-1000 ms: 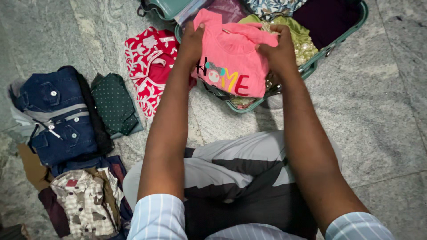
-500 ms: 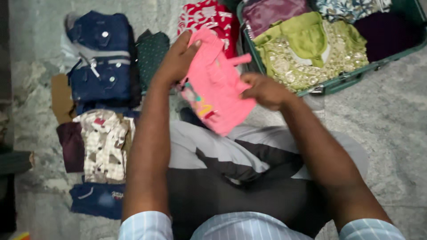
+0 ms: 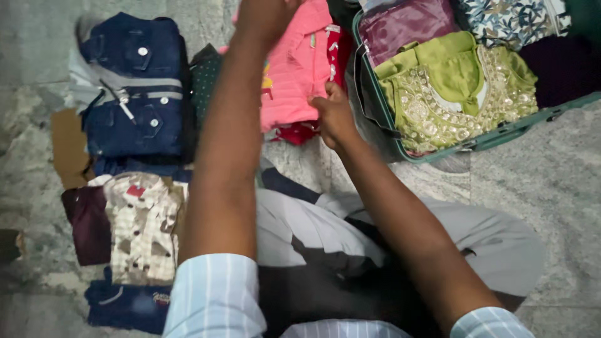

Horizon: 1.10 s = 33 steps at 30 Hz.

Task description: The person sits on the floor and unpacks various folded clothes from a green suitcase. They remove items one by one, including shirts, dresses, and patterned garments, and place them into a pile on the floor.

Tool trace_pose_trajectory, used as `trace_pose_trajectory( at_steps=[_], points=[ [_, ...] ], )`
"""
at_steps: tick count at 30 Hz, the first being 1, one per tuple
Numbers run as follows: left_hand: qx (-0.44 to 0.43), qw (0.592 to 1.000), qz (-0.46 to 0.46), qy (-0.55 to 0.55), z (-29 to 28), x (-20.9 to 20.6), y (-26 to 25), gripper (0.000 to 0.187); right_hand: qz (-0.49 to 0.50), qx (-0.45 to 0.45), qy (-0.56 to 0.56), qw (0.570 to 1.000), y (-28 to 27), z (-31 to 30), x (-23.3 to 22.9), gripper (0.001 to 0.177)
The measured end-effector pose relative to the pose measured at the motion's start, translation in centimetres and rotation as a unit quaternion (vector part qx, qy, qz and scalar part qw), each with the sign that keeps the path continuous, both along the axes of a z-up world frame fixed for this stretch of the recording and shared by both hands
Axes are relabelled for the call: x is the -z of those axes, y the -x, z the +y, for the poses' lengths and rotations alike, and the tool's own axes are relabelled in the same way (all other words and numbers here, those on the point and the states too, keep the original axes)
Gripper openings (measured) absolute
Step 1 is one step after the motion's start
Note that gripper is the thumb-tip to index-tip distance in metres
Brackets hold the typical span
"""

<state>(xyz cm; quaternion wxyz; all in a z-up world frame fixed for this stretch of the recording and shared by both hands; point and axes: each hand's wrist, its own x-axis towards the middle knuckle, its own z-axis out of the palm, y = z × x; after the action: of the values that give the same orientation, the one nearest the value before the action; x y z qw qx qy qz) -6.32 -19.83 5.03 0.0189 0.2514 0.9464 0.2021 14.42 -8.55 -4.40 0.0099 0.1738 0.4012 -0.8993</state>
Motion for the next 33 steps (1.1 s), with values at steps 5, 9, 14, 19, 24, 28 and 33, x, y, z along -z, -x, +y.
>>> trace_pose_trajectory(
  at_steps=[5, 9, 14, 19, 24, 28, 33],
  points=[
    [-0.041, 0.997, 0.056, -0.025, -0.1, 11.1, -0.5, 0.053, -0.148, 0.017, -0.197, 0.969, 2.3, 1.8, 10.0, 0.036],
    [-0.056, 0.994, 0.066, -0.068, -4.4, 14.7, -4.6, 0.067, -0.106, 0.027, -0.128, 0.986, 1.3, 2.0, 12.9, 0.034],
    [-0.023, 0.994, 0.091, 0.063, -4.1, 11.3, -7.5, 0.077, -0.117, -0.004, -0.299, 0.947, 1.2, 1.1, 10.6, 0.035],
    [-0.009, 0.982, -0.087, 0.17, -2.2, 13.7, -9.8, 0.076, -0.103, -0.169, -0.336, 0.921, -1.9, 2.5, 5.3, 0.04],
    [-0.048, 0.986, 0.014, 0.157, -1.7, 14.9, -11.1, 0.073, 0.025, -0.217, -0.598, 0.771, -8.1, 9.0, -3.2, 0.052],
    [-0.084, 0.985, 0.065, 0.134, 2.5, 11.8, -12.8, 0.074, -0.08, -0.2, -0.543, 0.812, -11.4, 17.4, -7.8, 0.058],
    [0.077, 0.989, 0.113, -0.06, 11.9, 7.6, -15.3, 0.048, -0.17, -0.024, -0.675, 0.718, -12.6, 26.3, -7.6, 0.053]
  ],
)
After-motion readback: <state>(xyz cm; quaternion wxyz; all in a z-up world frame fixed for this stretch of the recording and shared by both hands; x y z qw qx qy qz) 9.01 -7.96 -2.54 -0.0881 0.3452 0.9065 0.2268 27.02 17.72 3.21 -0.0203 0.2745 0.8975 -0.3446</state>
